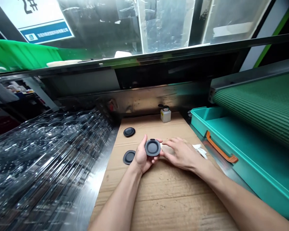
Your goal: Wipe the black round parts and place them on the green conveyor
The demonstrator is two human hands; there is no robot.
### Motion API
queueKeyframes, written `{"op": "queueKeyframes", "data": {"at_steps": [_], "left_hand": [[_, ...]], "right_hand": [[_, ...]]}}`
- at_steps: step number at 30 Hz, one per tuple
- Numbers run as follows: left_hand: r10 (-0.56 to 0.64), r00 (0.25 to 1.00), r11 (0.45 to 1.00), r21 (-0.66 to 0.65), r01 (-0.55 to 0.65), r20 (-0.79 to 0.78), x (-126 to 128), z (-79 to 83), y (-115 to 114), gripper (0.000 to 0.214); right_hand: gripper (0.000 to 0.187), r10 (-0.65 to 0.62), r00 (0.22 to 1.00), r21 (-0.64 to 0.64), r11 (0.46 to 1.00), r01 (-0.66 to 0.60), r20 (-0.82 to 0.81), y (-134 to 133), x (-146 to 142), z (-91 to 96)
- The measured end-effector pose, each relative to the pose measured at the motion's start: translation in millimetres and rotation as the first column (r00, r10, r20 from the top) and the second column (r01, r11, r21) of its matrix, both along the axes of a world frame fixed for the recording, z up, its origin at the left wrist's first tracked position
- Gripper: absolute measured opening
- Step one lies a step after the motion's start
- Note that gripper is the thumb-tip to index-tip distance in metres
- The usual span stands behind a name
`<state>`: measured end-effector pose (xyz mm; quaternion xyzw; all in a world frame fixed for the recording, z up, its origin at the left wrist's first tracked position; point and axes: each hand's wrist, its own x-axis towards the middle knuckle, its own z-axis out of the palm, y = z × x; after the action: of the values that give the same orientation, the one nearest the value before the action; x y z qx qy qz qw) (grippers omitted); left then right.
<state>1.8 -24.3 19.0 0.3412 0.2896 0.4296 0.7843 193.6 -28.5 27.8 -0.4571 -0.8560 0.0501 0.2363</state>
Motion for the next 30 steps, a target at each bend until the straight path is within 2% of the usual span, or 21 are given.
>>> {"op": "queueKeyframes", "data": {"at_steps": [2,4,8,10,12,14,18,22,25,30], "left_hand": [[0.039,0.999,0.999,0.016,-0.039,0.024,-3.4,1.9,0.7,0.059],[0.070,0.997,0.997,0.025,-0.071,0.044,-6.2,4.1,1.4,0.057],[0.128,0.986,0.992,0.003,-0.129,0.109,-5.6,5.0,4.6,0.051],[0.160,0.973,0.987,-0.014,-0.160,0.164,-1.5,3.0,6.3,0.048],[0.174,0.964,0.985,-0.057,-0.166,0.199,3.8,0.8,7.0,0.048],[0.160,0.960,0.985,-0.106,-0.139,0.229,8.1,-0.4,6.4,0.050],[0.129,0.926,0.986,-0.141,-0.084,0.354,9.8,1.2,3.6,0.050],[0.134,0.896,0.986,-0.151,-0.076,0.423,8.7,3.1,1.4,0.046],[0.104,0.886,0.990,-0.132,-0.049,0.452,10.7,4.0,0.6,0.044],[0.158,0.874,0.986,-0.127,-0.112,0.460,12.7,7.3,-0.8,0.042]], "right_hand": [[0.032,0.068,0.997,-0.041,0.997,-0.067,0.034,0.1,-1.4,-5.6],[0.029,0.087,0.996,-0.042,0.995,-0.086,0.001,3.7,-0.6,-9.4],[0.035,-0.018,0.959,0.095,0.994,0.047,-0.284,3.4,-7.0,-4.1],[0.038,0.023,0.937,0.155,0.987,0.034,-0.349,-4.6,-17.2,-0.3],[0.036,0.122,0.950,0.179,0.981,-0.072,-0.287,-14.2,-29.8,-0.3],[0.034,0.168,0.966,0.195,0.972,-0.129,-0.196,-20.9,-41.4,-4.2],[0.038,0.087,0.989,0.264,0.963,-0.053,-0.118,-22.4,-52.5,-12.6],[0.038,0.096,0.995,0.244,0.966,-0.084,-0.036,-22.1,-50.9,-14.4],[0.040,0.071,0.997,0.260,0.964,-0.057,-0.043,-21.5,-48.8,-14.2],[0.040,0.144,0.988,0.274,0.954,-0.123,-0.060,-21.4,-48.6,-13.1]]}}
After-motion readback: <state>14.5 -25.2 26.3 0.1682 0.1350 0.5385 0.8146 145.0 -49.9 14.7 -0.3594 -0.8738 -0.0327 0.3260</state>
